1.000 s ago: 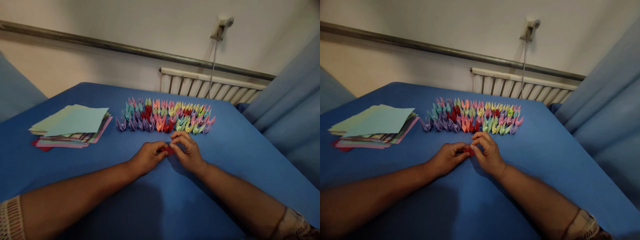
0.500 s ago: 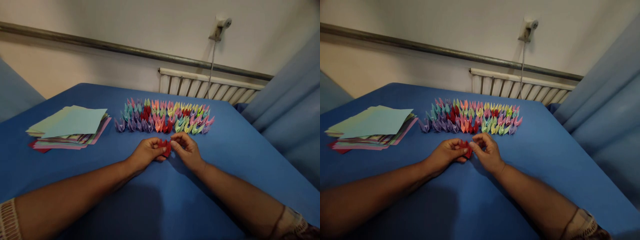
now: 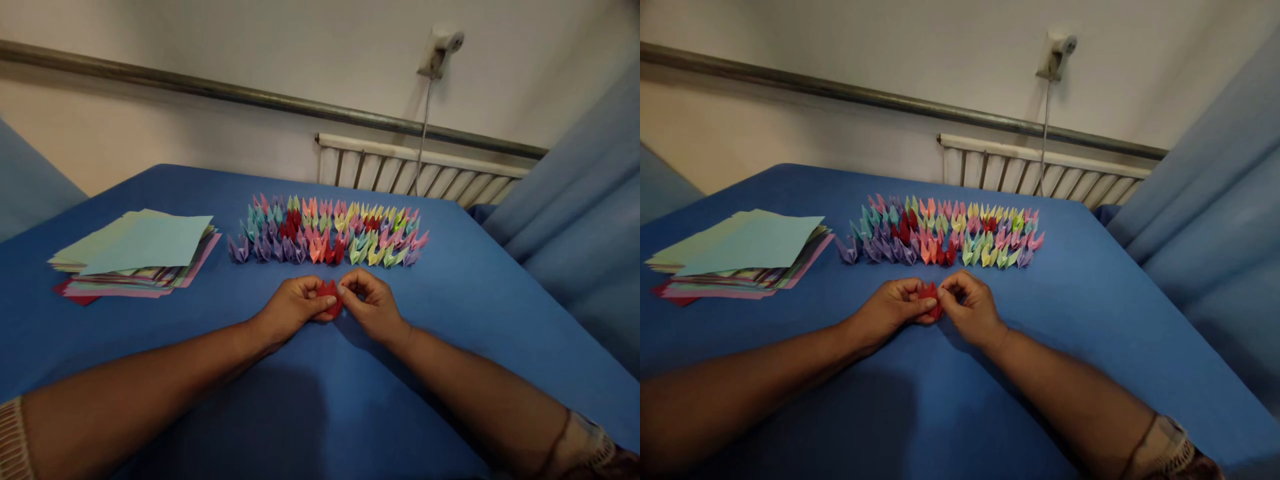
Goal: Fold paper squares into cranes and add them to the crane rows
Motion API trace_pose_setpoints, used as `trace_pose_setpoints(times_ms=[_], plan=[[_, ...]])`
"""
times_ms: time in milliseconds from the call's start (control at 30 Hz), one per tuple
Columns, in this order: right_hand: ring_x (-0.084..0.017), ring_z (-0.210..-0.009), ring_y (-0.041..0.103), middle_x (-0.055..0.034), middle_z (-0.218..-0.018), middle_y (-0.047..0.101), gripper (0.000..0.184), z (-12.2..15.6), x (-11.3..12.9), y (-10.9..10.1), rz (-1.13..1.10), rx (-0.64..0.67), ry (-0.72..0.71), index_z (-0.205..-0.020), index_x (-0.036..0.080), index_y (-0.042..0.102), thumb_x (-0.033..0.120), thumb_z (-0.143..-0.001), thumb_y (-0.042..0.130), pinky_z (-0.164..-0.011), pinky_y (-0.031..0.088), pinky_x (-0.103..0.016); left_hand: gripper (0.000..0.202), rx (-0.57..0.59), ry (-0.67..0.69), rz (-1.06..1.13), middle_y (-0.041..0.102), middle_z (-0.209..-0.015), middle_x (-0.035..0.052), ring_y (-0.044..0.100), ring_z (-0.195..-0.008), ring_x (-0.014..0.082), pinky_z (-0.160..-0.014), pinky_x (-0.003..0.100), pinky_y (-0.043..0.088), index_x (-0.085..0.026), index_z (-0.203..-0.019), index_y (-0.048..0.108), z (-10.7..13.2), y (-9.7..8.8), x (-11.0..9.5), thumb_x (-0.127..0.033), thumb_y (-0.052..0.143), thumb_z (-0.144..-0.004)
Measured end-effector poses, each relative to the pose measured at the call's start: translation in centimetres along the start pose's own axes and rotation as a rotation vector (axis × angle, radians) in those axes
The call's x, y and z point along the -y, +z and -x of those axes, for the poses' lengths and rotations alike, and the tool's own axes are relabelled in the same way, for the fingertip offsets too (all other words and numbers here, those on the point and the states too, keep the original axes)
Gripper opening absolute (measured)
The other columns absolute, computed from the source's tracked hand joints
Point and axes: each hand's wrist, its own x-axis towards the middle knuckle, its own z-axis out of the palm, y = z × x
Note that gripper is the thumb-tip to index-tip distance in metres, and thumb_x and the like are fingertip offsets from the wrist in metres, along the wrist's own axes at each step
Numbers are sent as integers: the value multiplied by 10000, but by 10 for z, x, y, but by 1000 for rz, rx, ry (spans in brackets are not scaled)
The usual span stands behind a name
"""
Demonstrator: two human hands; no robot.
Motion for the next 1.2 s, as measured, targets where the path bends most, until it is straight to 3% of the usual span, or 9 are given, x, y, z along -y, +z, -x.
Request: trace_pose_setpoints(times_ms=[233,367,500,733,1000,1200], plan=[[-99,-556,503,36,-624,554,271,-2,3,-1,-79,-33,128,-751,194,572,440,-856,613,-552,421,-230,306,-50,-9,-9,704,-767,25,669,-696,128,-586,194,524,-138,-774,621,0,-1,-4,-347,820,-673],[-91,-517,480,40,-580,551,305,1,-1,1,47,95,201,-699,188,597,460,-817,668,-497,379,-222,281,-149,60,-30,671,-722,-6,596,-583,80,-520,171,473,-140,-808,646,-4,-5,-5,-344,801,-692],[-93,-507,506,33,-591,594,286,4,-5,6,32,169,250,-686,187,631,440,-813,669,-489,399,-221,281,-136,123,-35,662,-701,-5,574,-577,76,-539,174,456,-134,-806,652,-3,-5,-3,-353,793,-701],[-80,-450,512,31,-572,607,284,4,-5,7,37,162,253,-662,187,580,383,-867,596,-464,391,-211,296,-86,28,15,678,-762,1,607,-602,75,-510,141,462,-148,-866,674,-1,-4,-3,-365,802,-710],[-72,-442,519,46,-570,603,315,-2,-1,12,-209,203,404,-700,179,625,471,-699,743,-419,401,-187,199,-124,-11,114,684,-775,9,620,-609,68,-540,138,519,-145,-876,693,0,-2,-8,-289,769,-762],[-66,-422,532,25,-586,626,338,0,0,13,-206,224,437,-651,169,607,477,-756,695,-396,385,-179,182,-94,-14,134,667,-709,-7,618,-550,66,-500,133,520,-147,-865,681,1,-1,-6,-289,757,-780]])
